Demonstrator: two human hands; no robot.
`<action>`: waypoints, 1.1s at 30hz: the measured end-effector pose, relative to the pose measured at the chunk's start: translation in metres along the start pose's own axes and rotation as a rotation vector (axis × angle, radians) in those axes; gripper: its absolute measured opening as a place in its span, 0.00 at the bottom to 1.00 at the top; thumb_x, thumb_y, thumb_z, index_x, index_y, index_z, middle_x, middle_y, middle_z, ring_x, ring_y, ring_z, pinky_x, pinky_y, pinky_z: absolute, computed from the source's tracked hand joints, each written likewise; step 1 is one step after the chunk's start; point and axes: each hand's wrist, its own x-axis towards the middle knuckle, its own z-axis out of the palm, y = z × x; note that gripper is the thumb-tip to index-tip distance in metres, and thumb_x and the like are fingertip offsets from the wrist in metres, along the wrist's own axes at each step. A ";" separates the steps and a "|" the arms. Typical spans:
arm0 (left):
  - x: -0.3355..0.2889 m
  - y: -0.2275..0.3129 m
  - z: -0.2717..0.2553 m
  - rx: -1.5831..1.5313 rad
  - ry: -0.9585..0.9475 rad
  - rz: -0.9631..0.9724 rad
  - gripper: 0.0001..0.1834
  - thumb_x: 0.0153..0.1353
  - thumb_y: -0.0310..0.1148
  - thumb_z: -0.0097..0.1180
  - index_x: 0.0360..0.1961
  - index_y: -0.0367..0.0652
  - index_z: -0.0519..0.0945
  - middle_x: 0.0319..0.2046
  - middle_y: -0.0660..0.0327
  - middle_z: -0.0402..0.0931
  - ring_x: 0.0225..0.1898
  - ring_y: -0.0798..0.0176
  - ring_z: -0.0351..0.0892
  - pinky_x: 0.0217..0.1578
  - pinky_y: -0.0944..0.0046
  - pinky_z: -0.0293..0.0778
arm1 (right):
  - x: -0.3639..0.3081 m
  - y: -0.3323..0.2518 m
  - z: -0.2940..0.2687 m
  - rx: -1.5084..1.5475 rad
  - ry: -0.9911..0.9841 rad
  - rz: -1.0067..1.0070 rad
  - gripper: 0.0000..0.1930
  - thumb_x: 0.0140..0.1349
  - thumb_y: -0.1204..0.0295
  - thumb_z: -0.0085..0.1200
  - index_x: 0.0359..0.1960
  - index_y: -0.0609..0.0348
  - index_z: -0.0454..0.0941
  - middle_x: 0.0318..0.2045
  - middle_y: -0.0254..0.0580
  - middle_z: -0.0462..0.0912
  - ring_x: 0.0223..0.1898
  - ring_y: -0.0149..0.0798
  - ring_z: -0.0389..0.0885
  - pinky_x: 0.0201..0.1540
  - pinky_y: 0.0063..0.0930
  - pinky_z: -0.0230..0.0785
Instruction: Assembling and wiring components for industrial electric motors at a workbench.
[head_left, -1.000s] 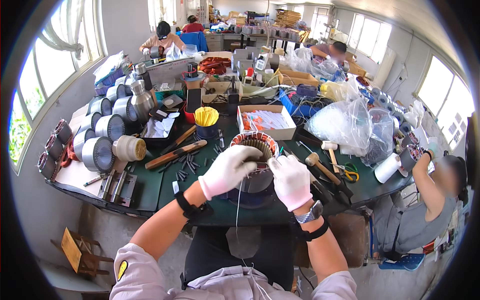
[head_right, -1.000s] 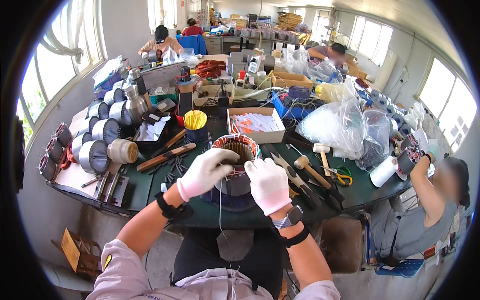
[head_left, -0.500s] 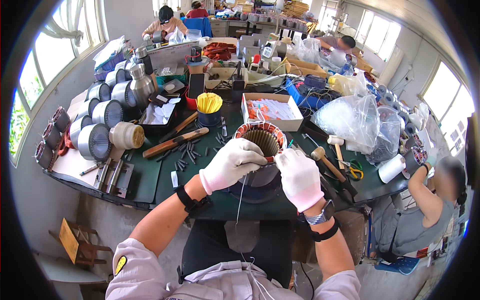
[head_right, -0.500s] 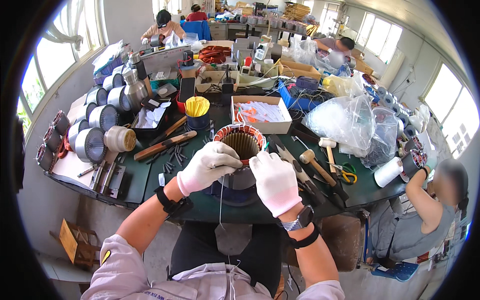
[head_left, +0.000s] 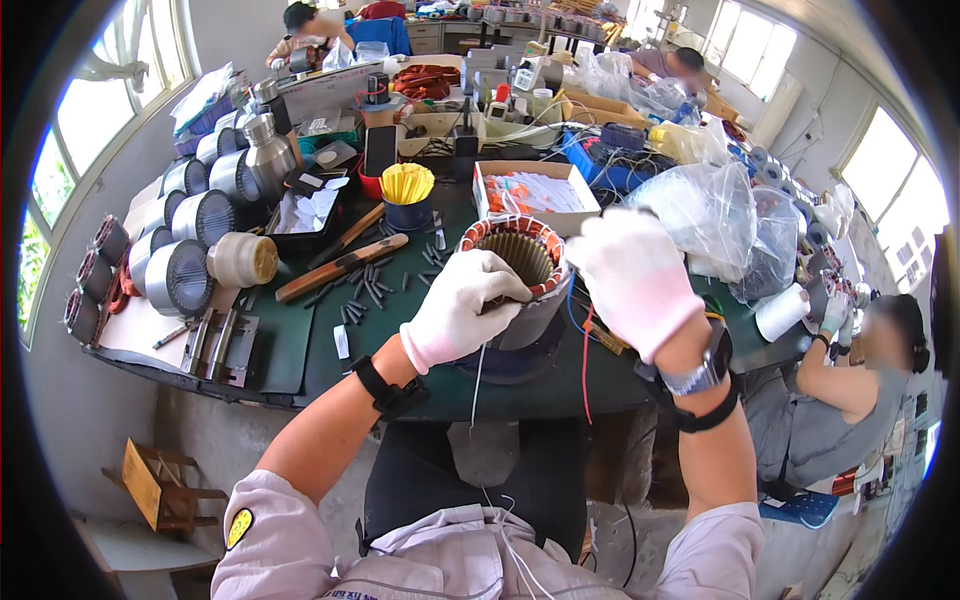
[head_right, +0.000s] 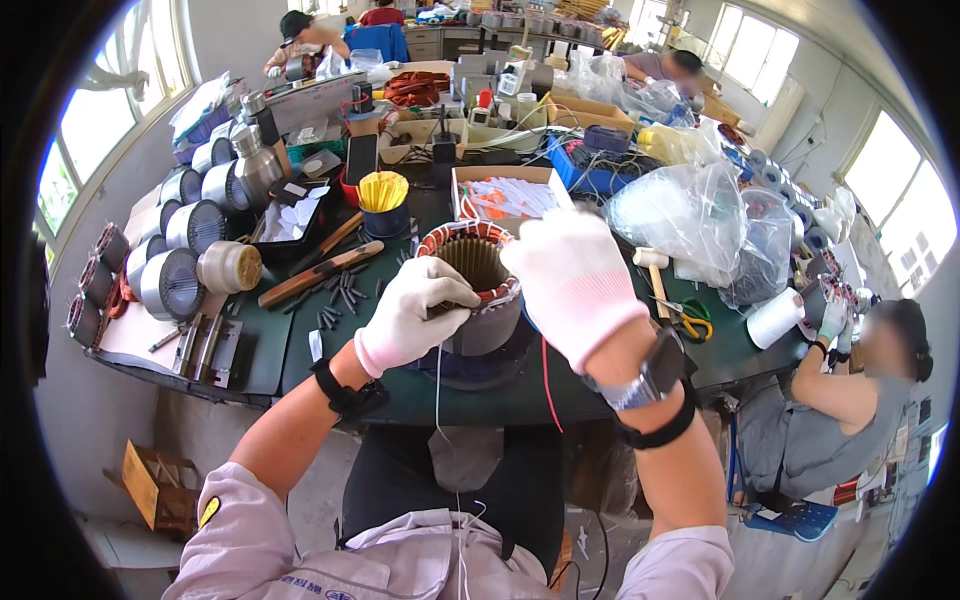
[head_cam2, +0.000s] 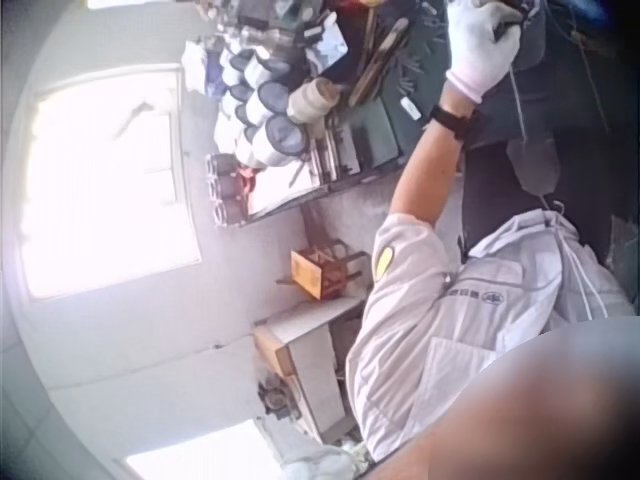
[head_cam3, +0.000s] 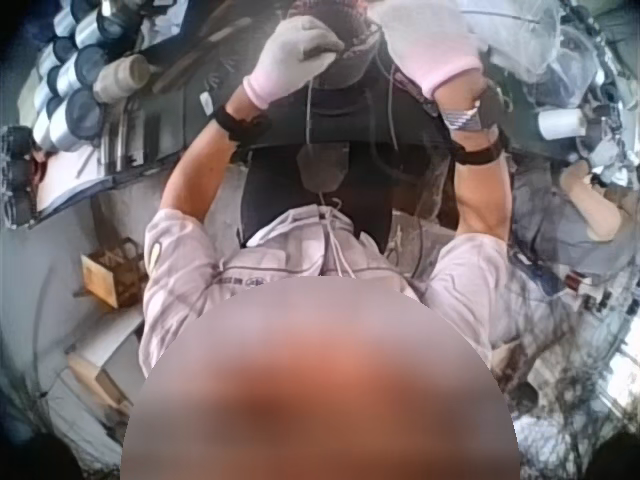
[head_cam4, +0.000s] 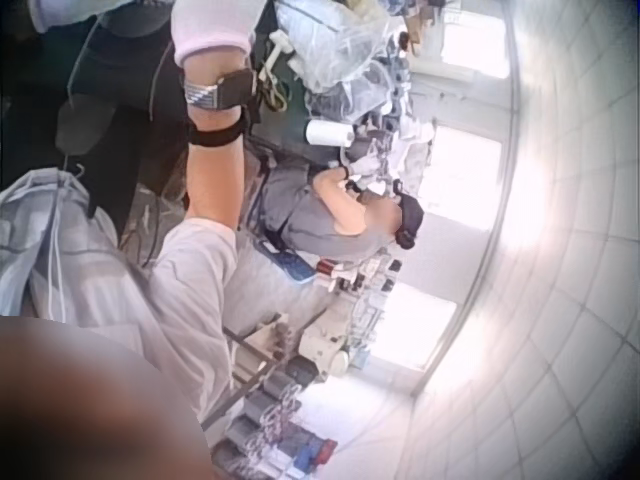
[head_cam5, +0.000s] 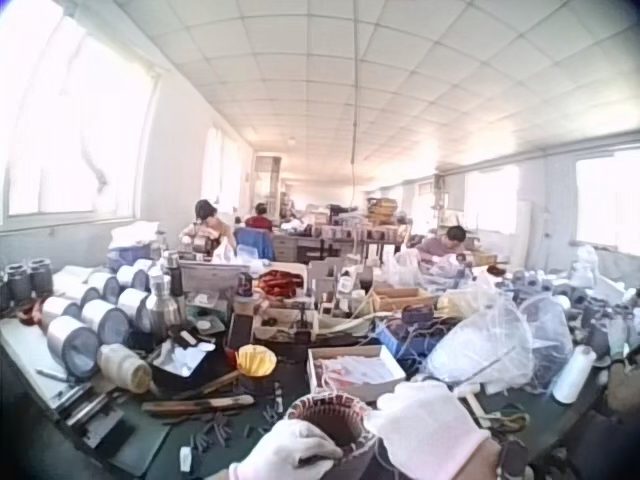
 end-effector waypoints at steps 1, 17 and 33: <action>0.000 0.000 0.000 -0.005 -0.006 0.005 0.11 0.51 0.22 0.69 0.37 0.45 0.89 0.37 0.62 0.84 0.44 0.56 0.83 0.49 0.56 0.76 | 0.007 0.005 0.005 -0.050 0.039 -0.035 0.04 0.56 0.72 0.59 0.28 0.52 0.86 0.30 0.40 0.84 0.41 0.45 0.85 0.46 0.41 0.77; -0.001 0.011 0.006 0.110 0.045 -0.073 0.12 0.51 0.22 0.66 0.39 0.43 0.87 0.39 0.58 0.83 0.46 0.52 0.82 0.51 0.55 0.75 | -0.060 -0.005 0.048 0.599 0.421 0.443 0.10 0.55 0.71 0.71 0.28 0.60 0.81 0.33 0.43 0.83 0.40 0.49 0.81 0.46 0.42 0.73; 0.041 0.030 -0.011 0.234 -0.312 0.128 0.13 0.53 0.32 0.70 0.41 0.42 0.87 0.37 0.58 0.82 0.47 0.49 0.80 0.51 0.51 0.74 | -0.058 -0.044 0.080 0.431 0.488 0.249 0.09 0.54 0.77 0.67 0.37 0.53 0.85 0.39 0.35 0.84 0.46 0.48 0.81 0.50 0.44 0.72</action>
